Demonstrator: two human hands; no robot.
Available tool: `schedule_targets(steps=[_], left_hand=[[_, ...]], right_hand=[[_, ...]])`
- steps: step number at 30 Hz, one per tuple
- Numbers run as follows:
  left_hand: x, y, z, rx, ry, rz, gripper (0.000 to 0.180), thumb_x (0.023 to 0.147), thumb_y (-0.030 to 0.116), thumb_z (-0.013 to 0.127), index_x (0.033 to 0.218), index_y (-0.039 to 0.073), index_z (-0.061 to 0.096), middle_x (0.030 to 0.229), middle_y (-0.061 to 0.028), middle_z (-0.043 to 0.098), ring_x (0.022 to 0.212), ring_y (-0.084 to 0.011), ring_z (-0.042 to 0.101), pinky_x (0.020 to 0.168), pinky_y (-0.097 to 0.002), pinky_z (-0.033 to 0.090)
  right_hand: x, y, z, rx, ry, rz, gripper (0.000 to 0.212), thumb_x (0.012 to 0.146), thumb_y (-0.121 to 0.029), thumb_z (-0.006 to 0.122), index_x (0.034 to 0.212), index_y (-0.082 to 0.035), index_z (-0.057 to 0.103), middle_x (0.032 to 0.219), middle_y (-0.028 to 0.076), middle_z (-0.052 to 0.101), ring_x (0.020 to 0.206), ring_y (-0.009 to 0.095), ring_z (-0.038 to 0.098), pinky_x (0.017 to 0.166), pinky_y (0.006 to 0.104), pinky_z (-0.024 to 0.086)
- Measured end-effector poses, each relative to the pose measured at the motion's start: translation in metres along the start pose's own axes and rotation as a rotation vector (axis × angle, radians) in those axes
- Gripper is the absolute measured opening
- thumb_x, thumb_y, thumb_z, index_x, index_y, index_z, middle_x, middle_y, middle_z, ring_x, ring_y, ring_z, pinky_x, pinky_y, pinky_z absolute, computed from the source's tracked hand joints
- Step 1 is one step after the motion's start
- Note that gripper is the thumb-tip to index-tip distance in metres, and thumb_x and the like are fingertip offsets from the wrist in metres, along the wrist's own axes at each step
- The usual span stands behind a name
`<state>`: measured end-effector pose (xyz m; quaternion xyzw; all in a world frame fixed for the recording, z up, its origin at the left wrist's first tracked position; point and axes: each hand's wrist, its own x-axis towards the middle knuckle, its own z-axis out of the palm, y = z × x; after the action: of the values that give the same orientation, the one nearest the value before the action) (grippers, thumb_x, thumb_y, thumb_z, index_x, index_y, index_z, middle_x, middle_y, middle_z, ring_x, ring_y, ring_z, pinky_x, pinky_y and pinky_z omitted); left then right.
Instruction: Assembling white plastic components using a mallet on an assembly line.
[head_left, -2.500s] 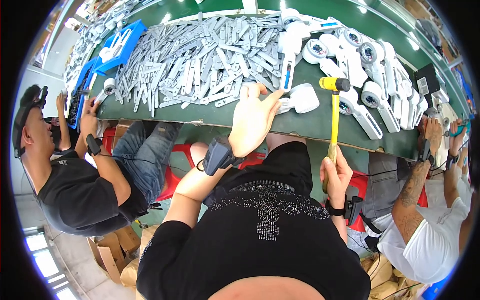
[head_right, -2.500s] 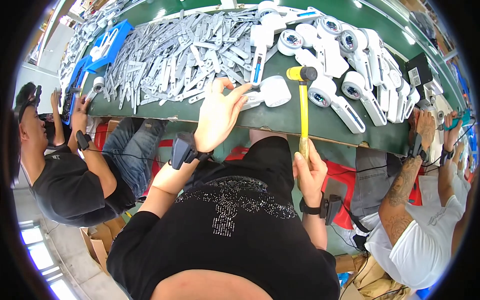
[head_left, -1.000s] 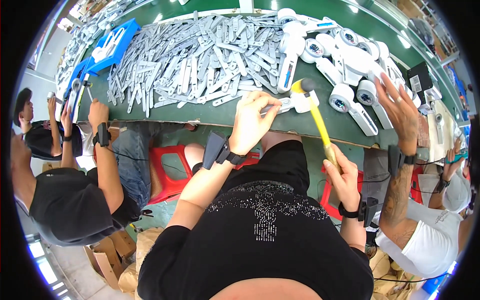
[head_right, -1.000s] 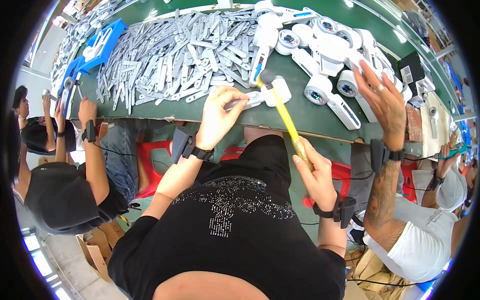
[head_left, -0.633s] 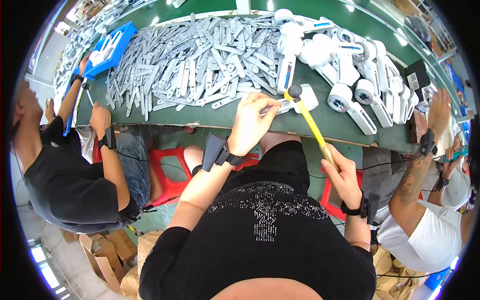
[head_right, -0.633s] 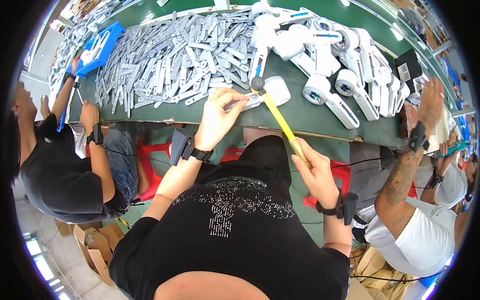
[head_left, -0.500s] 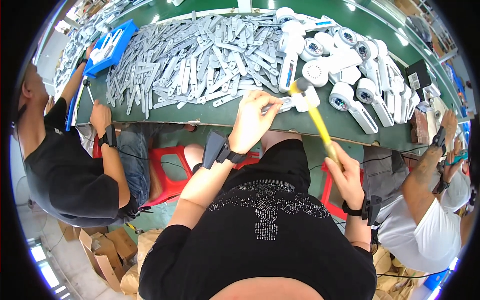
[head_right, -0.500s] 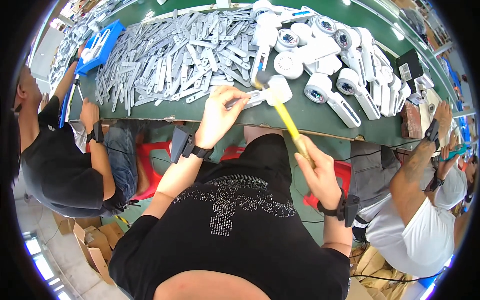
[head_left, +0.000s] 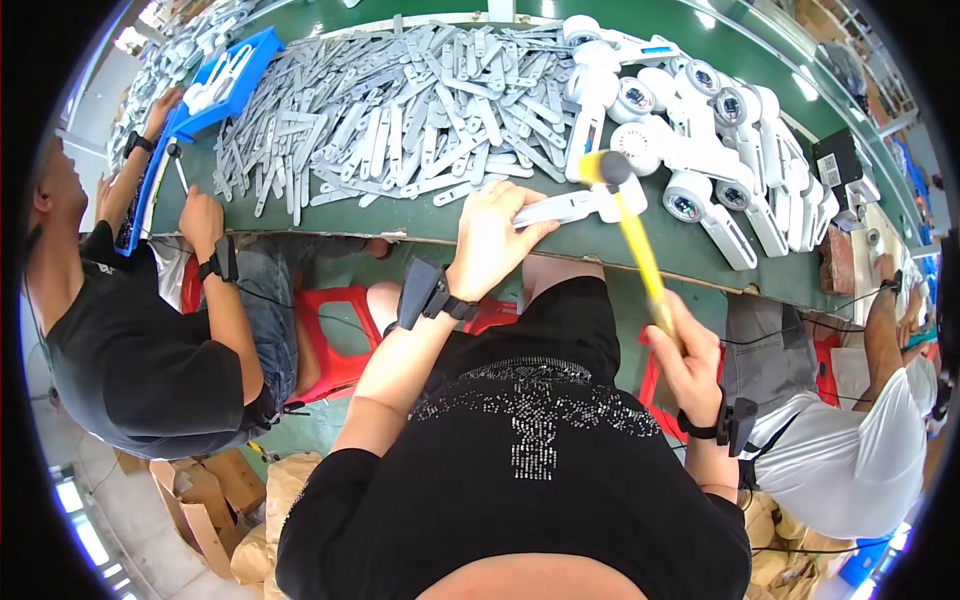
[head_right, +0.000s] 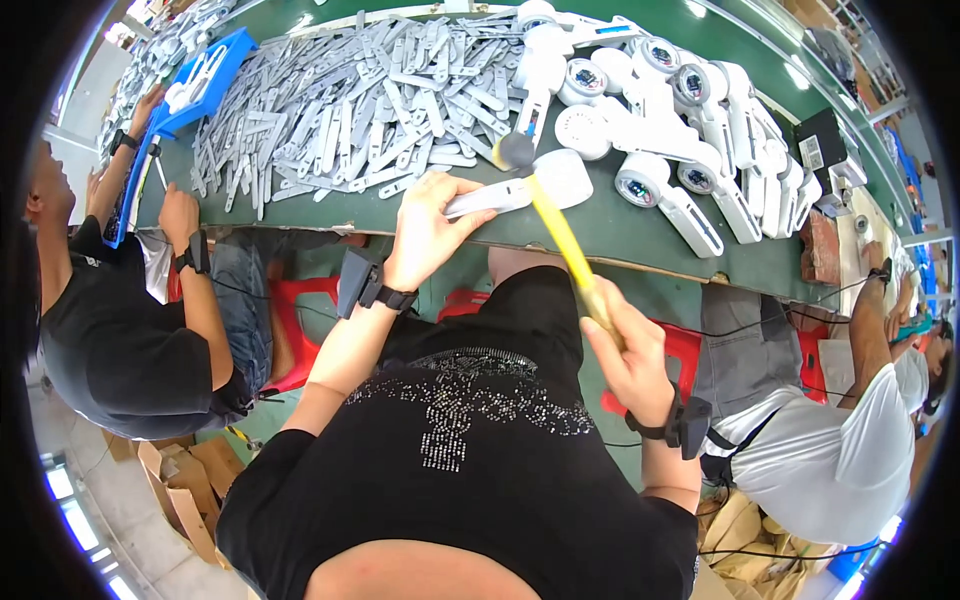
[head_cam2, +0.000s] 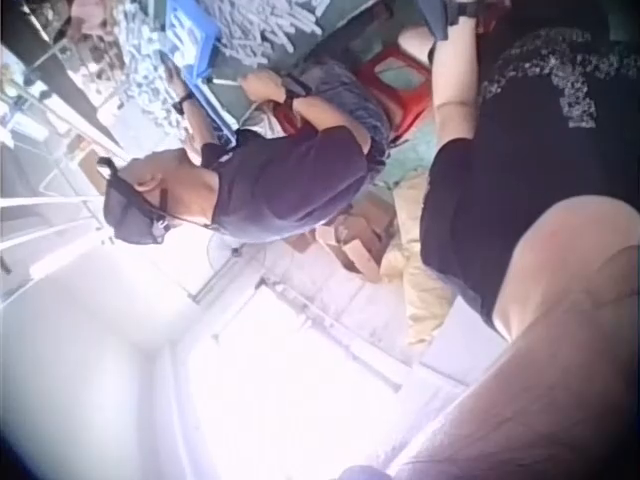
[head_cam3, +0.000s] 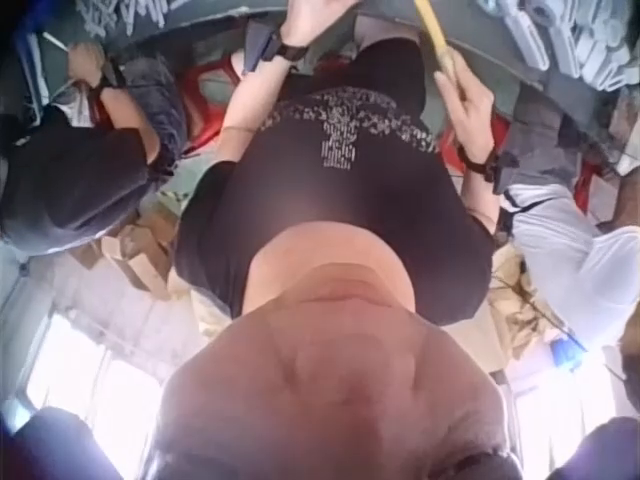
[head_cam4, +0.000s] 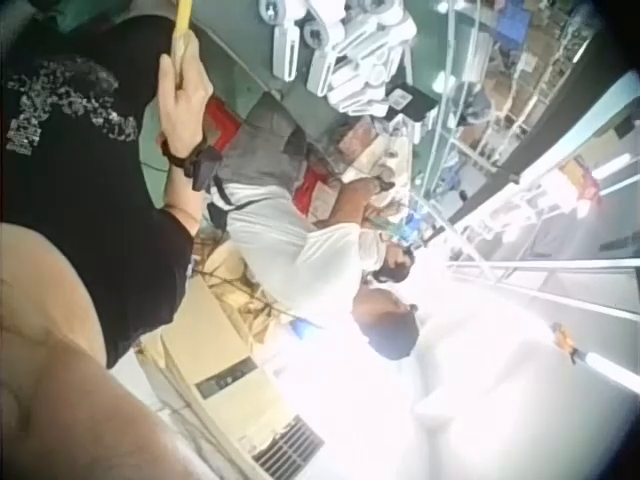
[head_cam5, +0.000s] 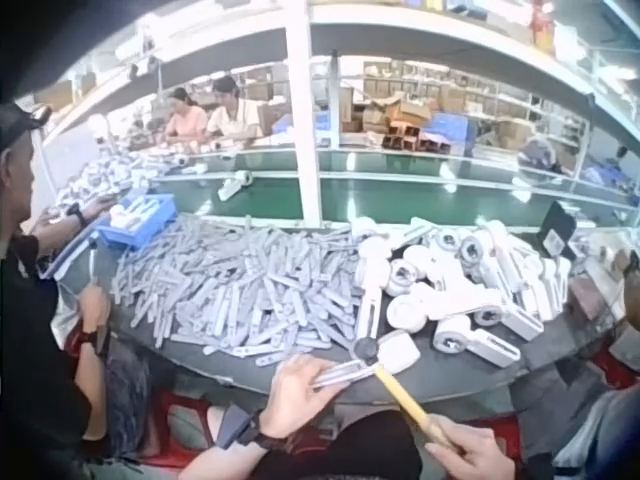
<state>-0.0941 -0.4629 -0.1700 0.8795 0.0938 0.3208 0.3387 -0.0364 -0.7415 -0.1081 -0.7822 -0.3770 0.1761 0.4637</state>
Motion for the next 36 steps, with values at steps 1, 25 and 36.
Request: schedule_targets(steps=[1, 25, 36], left_hand=[[0.001, -0.001, 0.0, -0.008, 0.007, 0.008, 0.027, 0.068, 0.019, 0.08, 0.088, 0.007, 0.067, 0.081, -0.0074, 0.062, 0.082, -0.0276, 0.058, 0.074, -0.0379, 0.043], [-0.015, -0.009, 0.009, -0.302, 0.039, -0.287, 0.075, 0.067, 0.0, 0.079, 0.131, 0.006, 0.042, 0.089, -0.0085, 0.07, 0.085, -0.0133, 0.065, 0.077, -0.029, 0.051], [-0.014, -0.015, 0.011, -0.188, 0.054, -0.245, 0.078, 0.064, 0.006, 0.084, 0.13, 0.004, 0.043, 0.083, -0.006, 0.07, 0.077, -0.0166, 0.066, 0.074, -0.0293, 0.052]], right_hand=[[-0.002, 0.0, -0.001, 0.024, 0.06, -0.037, 0.045, 0.086, -0.003, 0.064, 0.128, 0.006, 0.051, 0.096, 0.012, 0.065, 0.079, 0.015, 0.06, 0.074, 0.0259, 0.047], [0.011, -0.001, 0.032, -0.034, -0.145, -0.058, 0.041, 0.088, -0.003, 0.061, 0.127, 0.002, 0.052, 0.082, 0.015, 0.059, 0.065, 0.018, 0.054, 0.062, 0.0284, 0.045], [0.005, -0.013, 0.032, -0.034, -0.146, -0.059, 0.041, 0.088, -0.006, 0.062, 0.127, 0.003, 0.053, 0.089, 0.019, 0.063, 0.072, 0.022, 0.061, 0.069, 0.0303, 0.048]])
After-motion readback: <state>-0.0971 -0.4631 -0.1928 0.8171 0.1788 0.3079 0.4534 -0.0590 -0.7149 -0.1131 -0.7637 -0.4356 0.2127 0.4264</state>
